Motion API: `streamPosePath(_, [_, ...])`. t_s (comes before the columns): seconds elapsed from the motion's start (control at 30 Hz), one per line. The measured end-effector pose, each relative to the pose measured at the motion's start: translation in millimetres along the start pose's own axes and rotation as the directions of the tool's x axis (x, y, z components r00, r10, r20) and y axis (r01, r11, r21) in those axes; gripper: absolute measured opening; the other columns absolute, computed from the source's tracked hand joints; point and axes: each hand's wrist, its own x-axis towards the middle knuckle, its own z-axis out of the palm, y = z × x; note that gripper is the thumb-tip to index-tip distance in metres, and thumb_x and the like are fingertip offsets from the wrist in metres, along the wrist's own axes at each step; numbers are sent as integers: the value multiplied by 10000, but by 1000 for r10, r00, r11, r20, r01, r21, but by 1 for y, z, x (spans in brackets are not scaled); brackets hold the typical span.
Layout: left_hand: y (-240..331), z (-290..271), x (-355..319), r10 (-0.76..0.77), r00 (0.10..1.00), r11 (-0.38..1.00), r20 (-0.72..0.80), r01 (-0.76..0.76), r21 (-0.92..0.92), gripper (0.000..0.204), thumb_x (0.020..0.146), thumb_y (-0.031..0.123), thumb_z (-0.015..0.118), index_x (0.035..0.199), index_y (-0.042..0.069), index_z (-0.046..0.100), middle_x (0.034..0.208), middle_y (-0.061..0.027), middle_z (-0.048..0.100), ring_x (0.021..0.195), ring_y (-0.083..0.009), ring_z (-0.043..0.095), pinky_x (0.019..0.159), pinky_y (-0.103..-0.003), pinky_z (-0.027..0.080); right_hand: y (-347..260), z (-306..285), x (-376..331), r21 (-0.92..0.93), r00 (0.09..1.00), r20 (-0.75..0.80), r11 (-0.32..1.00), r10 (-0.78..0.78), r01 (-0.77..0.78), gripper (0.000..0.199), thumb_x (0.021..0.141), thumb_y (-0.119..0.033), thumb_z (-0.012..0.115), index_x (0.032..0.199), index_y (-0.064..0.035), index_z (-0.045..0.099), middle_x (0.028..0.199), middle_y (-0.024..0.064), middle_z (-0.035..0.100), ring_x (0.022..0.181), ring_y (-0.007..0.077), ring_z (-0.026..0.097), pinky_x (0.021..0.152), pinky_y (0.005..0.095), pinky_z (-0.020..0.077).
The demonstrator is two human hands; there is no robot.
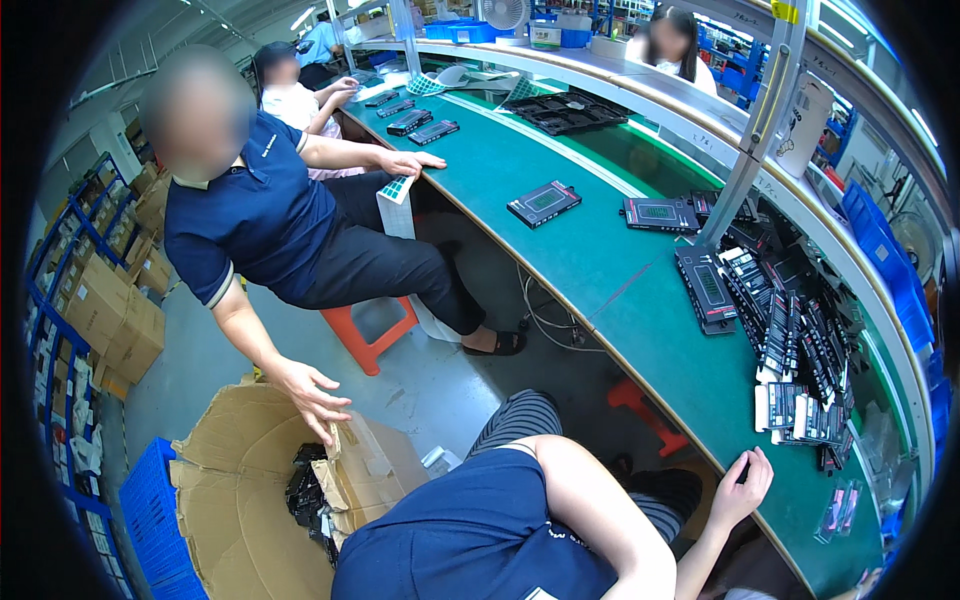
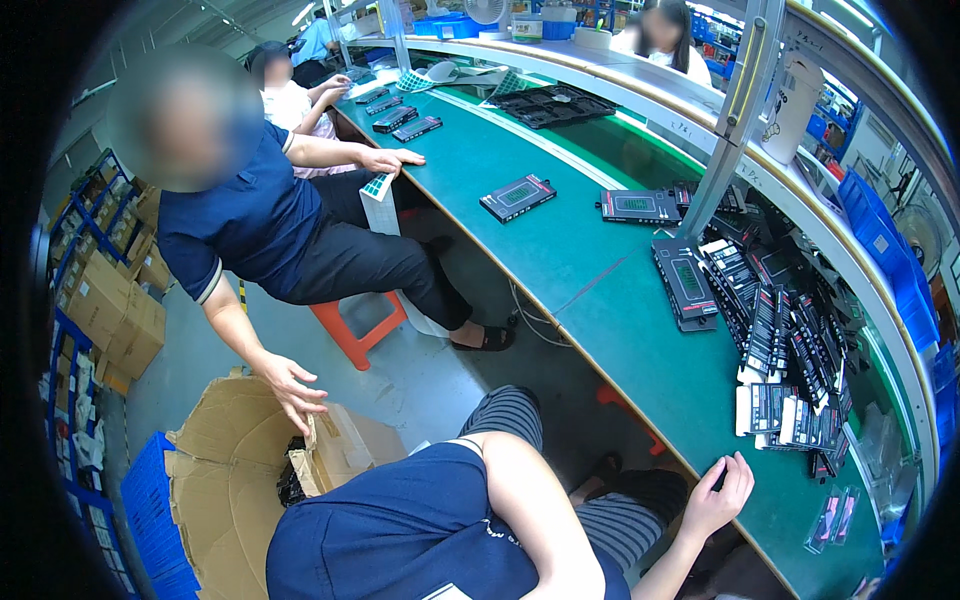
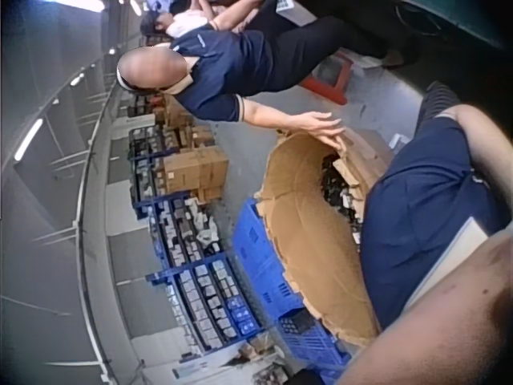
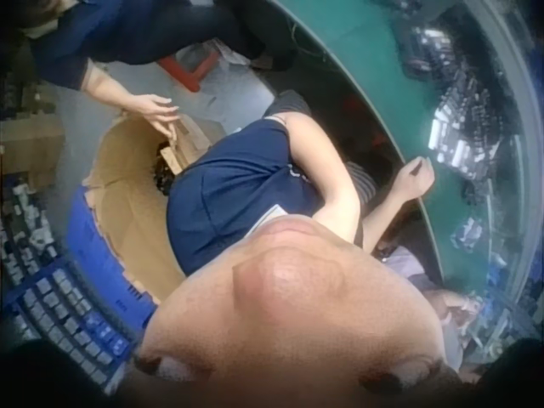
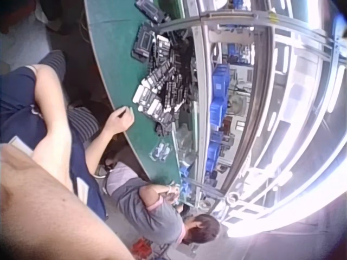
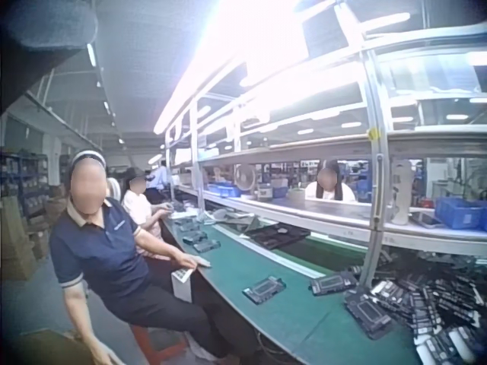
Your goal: Handling, inspecting, and sorting boxed battery components in a factory assembly line.
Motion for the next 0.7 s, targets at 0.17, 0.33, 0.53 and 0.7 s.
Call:
streamPosePath(0.17, [3, 1, 6, -4, 1000, 1000, -2, 4, 29, 303, 972, 241, 630, 1094, -35, 651, 996, -175, 673, 905, -274, 640, 789, -347, 502, -3, 2, 1, 6, 1000, 4, 1000, -10, 10, 102, 910, -41, 609, 957, 37, 654, 1055, 188, 667, 998, 349, 615, 889, 434, 493])
streamPosePath(0.33, [-3, -3, 11, -2, 1000, 999, 0, 2, 42, 300, 971, 239, 630, 1088, -37, 650, 990, -179, 672, 899, -279, 640, 785, -351, 501, -1, 1, 0, 6, 1000, 5, 1000, -3, 3, 98, 911, -39, 609, 957, 36, 653, 1057, 186, 667, 997, 349, 615, 886, 435, 494])
streamPosePath(0.53, [14, 0, 20, 0, 1000, 999, 9, 0, 53, 297, 971, 237, 629, 1080, -39, 648, 982, -183, 670, 893, -286, 640, 779, -357, 500, 0, 1, -1, 7, 1000, 0, 1000, -12, 12, 97, 911, -40, 610, 956, 35, 651, 1058, 184, 667, 994, 347, 616, 884, 435, 495])
streamPosePath(0.7, [21, -1, 26, 4, 1000, 997, 6, -5, 72, 295, 970, 236, 629, 1073, -40, 647, 975, -187, 668, 888, -291, 640, 775, -361, 499, 0, 3, -1, 19, 1000, 6, 1000, -17, 17, 101, 912, -41, 608, 962, 36, 650, 1057, 186, 667, 996, 350, 614, 887, 438, 493])
